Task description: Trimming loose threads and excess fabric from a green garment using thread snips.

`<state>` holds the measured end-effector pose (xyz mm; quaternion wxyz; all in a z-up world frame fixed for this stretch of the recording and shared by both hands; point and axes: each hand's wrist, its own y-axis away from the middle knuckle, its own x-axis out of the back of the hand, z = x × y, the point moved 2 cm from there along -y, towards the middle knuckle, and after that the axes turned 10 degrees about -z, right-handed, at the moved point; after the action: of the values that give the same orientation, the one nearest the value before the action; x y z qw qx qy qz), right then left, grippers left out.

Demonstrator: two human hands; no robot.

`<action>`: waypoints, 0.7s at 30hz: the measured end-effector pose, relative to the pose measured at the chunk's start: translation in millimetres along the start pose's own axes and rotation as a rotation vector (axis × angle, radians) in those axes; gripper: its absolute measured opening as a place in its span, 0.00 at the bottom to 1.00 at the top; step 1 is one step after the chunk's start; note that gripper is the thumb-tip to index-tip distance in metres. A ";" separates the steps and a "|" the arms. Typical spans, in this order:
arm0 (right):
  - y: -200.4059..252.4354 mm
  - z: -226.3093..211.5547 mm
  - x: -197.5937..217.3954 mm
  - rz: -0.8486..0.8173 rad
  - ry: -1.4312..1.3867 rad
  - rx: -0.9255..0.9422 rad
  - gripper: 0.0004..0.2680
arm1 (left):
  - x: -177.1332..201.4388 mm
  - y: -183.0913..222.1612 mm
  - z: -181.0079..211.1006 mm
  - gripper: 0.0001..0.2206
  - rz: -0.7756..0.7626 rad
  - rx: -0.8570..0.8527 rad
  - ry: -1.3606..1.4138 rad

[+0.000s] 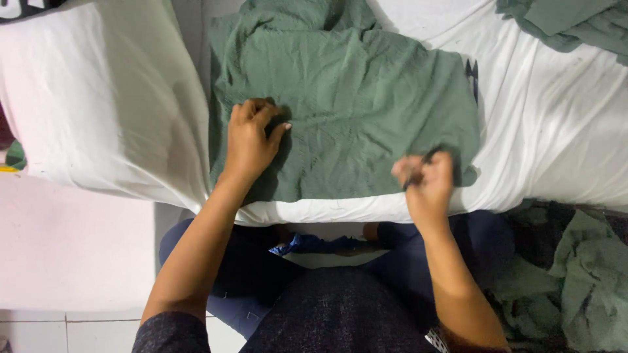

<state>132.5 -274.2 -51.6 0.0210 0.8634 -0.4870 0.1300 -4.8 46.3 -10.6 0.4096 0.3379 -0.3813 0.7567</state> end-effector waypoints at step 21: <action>45.1 -80.9 -50.7 -1.056 -0.076 -0.425 0.12 | 53.1 77.6 -1.0 0.10 0.022 0.047 -0.226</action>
<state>52.9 -242.3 10.0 0.2388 0.9706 -0.0055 -0.0299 -96.3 37.4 9.4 0.3476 0.4263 -0.4111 0.7270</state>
